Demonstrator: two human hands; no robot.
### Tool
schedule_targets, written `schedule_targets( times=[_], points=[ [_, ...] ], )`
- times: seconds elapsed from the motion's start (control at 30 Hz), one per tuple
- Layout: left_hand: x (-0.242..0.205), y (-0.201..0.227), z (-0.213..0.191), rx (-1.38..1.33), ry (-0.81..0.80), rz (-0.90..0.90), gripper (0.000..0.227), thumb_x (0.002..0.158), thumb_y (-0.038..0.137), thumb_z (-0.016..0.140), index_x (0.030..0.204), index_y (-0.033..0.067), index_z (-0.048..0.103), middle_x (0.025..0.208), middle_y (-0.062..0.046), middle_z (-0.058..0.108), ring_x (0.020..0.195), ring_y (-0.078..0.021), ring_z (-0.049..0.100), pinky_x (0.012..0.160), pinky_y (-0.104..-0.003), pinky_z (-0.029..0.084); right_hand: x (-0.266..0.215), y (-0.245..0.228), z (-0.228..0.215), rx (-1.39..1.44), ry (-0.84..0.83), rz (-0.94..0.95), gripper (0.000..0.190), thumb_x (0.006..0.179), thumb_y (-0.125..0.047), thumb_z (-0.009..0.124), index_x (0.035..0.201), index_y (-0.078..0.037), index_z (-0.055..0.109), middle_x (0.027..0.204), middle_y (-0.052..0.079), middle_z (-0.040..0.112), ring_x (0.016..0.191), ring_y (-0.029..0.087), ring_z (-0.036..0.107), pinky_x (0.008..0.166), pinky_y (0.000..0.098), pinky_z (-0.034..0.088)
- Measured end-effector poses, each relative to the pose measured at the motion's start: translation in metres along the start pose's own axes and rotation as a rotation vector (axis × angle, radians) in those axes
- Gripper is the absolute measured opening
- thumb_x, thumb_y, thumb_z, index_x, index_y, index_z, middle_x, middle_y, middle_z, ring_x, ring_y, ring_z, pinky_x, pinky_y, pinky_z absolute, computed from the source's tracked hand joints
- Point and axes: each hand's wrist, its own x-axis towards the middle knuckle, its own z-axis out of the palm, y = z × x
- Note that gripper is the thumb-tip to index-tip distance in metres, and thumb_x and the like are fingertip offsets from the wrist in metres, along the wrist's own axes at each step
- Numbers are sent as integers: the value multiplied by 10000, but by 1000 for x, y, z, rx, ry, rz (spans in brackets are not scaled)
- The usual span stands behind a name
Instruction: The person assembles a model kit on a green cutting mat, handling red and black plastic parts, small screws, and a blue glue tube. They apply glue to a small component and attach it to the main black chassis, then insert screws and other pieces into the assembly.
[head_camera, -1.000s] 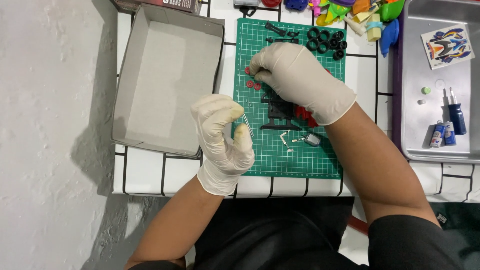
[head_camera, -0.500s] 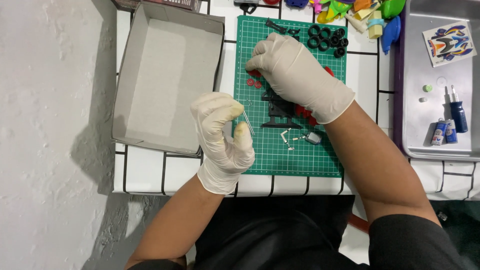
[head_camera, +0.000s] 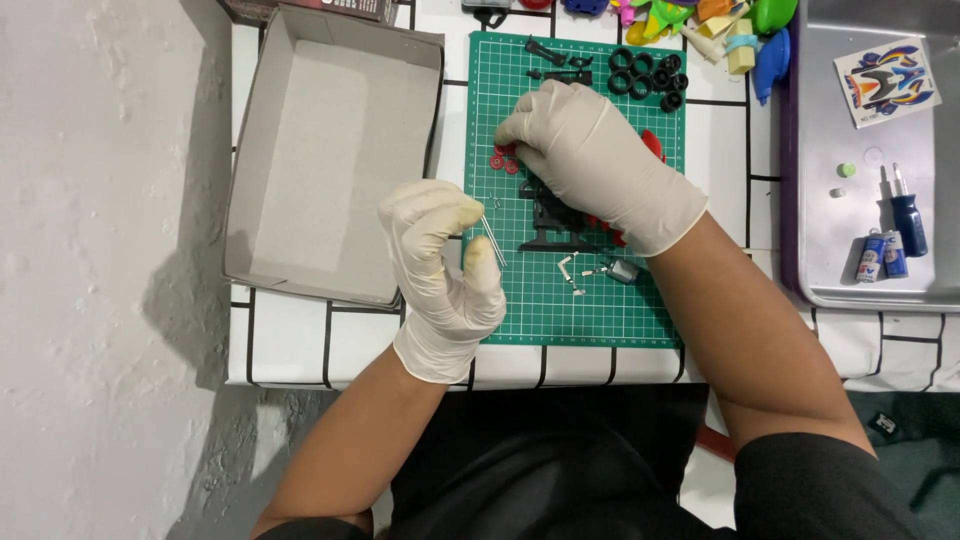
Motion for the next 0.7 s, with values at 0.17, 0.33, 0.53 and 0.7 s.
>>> schedule_targets(
  times=[0.17,0.33,0.53,0.7],
  points=[
    [-1,0,0,0,-3,-8,147,1057,182,438,1067,51,504,985,-118,570,944,-276,533,826,-376,509,-1,-1,1,-37,-14,1,145,916,-48,706,1026,-121,763,949,61,711,858,324,634,735,466,517],
    [-1,0,0,2,-5,-9,150,1057,181,443,1072,46,505,981,-122,570,944,-280,539,830,-379,511,-3,0,3,-47,6,-16,119,932,-68,714,1018,-132,765,946,50,702,856,317,629,712,464,511],
    [0,1,0,2,-9,-3,161,1068,194,434,1070,48,502,983,-119,568,941,-279,535,830,-384,515,-4,-1,-1,-71,-8,-4,115,947,-65,698,1005,-136,768,929,54,707,845,318,637,697,461,517],
    [0,2,-1,0,-18,-14,162,1068,196,431,1069,52,504,985,-117,572,939,-283,539,837,-389,509,-6,-4,2,-50,-12,-5,141,912,-128,745,1050,-141,768,989,51,715,882,316,640,728,462,503]
  ],
)
